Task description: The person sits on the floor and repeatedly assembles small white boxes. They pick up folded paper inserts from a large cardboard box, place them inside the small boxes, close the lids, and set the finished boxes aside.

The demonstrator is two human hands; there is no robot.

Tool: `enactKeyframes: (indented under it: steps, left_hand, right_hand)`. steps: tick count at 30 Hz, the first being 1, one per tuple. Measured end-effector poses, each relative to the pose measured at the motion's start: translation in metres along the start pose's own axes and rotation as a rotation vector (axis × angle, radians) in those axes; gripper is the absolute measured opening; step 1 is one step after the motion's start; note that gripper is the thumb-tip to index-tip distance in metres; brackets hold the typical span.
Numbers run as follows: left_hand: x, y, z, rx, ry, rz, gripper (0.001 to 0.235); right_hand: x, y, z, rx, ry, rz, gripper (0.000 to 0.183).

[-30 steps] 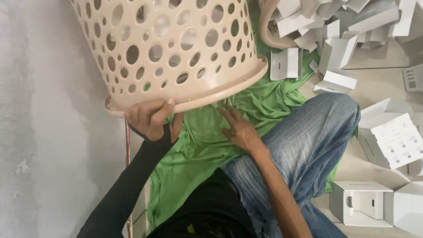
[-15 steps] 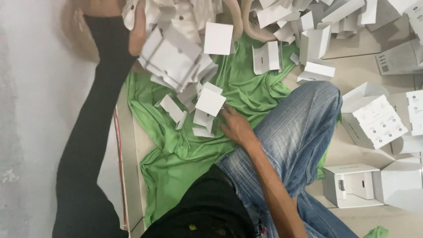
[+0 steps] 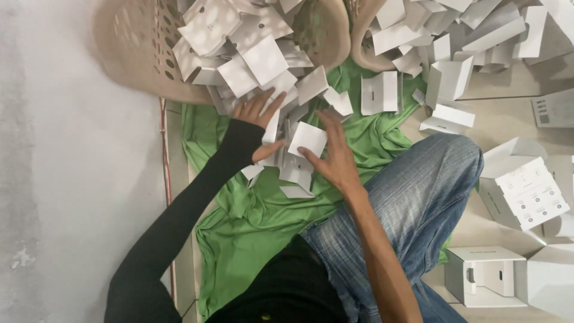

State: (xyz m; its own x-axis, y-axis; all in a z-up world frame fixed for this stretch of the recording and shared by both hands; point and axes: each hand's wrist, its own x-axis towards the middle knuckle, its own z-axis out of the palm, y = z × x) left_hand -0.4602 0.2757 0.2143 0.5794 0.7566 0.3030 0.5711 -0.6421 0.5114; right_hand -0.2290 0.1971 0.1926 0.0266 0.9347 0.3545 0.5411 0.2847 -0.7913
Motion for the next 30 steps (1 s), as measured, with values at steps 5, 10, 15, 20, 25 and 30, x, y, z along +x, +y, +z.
enactKeyframes:
  steps: [5, 10, 15, 20, 25, 30]
  left_hand:
    - [-0.013, -0.025, 0.024, 0.244, -0.38, -0.133, 0.1]
    - [0.007, 0.032, -0.018, 0.083, -0.107, 0.085, 0.089]
    - [0.037, 0.093, -0.045, -0.367, -0.175, 0.125, 0.08]
    - [0.074, 0.146, -0.009, -0.548, -0.355, 0.282, 0.086]
    - [0.11, 0.216, 0.066, -0.553, -0.488, 0.703, 0.101]
    - [0.109, 0.279, 0.153, -0.707, -0.701, 0.678, 0.087]
  right_hand:
    - [-0.017, 0.035, 0.03, -0.05, -0.459, 0.207, 0.093]
    - [-0.019, 0.011, -0.007, 0.247, -0.25, 0.265, 0.034]
    - [-0.016, -0.012, -0.075, 0.744, 0.155, 0.606, 0.034]
    - [-0.039, -0.033, -0.156, 0.88, 0.299, 0.461, 0.04]
    - [-0.085, -0.041, -0.217, 0.504, 0.23, 0.46, 0.061]
    - [-0.188, -0.008, -0.253, 0.658, 0.435, 0.476, 0.075]
